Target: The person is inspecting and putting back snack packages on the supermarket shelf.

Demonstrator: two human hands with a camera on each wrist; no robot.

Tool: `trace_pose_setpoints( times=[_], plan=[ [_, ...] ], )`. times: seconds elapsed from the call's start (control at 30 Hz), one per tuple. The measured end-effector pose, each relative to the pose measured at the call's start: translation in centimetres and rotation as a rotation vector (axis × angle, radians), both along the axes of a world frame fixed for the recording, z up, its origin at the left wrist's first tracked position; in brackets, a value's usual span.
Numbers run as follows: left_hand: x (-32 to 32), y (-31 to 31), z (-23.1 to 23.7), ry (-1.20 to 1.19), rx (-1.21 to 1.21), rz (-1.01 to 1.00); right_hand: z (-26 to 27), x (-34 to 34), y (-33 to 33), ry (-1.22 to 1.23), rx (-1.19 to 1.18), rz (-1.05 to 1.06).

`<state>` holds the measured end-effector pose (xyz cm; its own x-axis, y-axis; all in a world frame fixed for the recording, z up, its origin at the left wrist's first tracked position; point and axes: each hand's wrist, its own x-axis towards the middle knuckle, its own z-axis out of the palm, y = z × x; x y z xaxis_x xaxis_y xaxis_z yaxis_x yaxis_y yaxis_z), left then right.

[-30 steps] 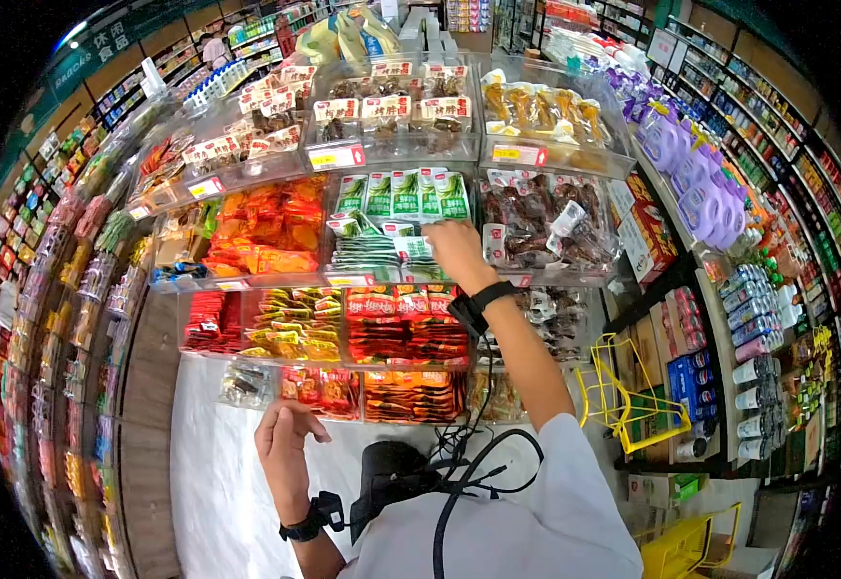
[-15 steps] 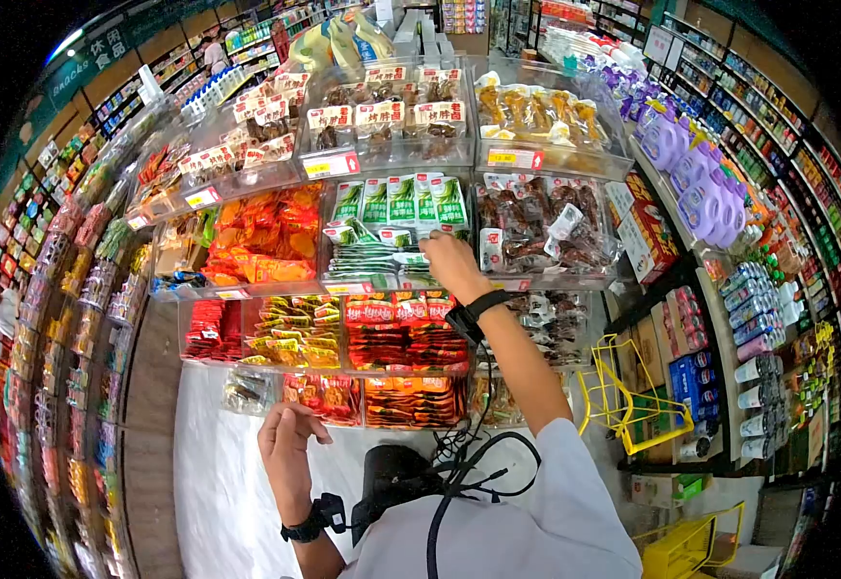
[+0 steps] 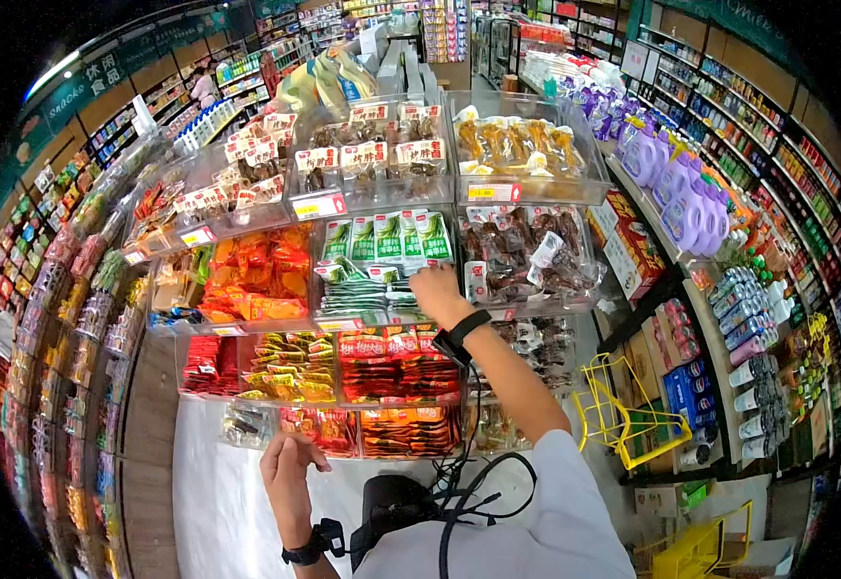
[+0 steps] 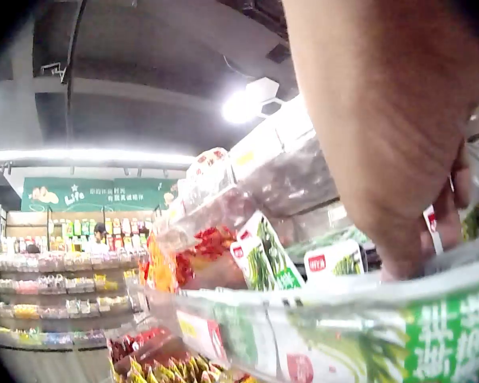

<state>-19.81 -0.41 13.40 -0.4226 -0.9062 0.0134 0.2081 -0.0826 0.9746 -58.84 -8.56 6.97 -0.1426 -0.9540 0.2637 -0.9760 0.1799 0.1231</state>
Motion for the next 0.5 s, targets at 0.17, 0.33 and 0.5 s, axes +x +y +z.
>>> trace_pose_setpoints(
  times=[0.17, 0.33, 0.5],
  plan=[
    [0.9, -0.6, -0.3, 0.014, 0.006, 0.04, 6.7, -0.7, -0.2, -0.237, -0.33, 0.066],
    [1.1, -0.6, -0.4, 0.014, 0.03, 0.056, 11.3, -2.3, 0.6, -0.221, -0.54, 0.046],
    [1.2, -0.4, -0.6, -0.005, 0.009, 0.049, 9.4, -1.6, 4.2, -0.233, -0.42, -0.013]
  ],
)
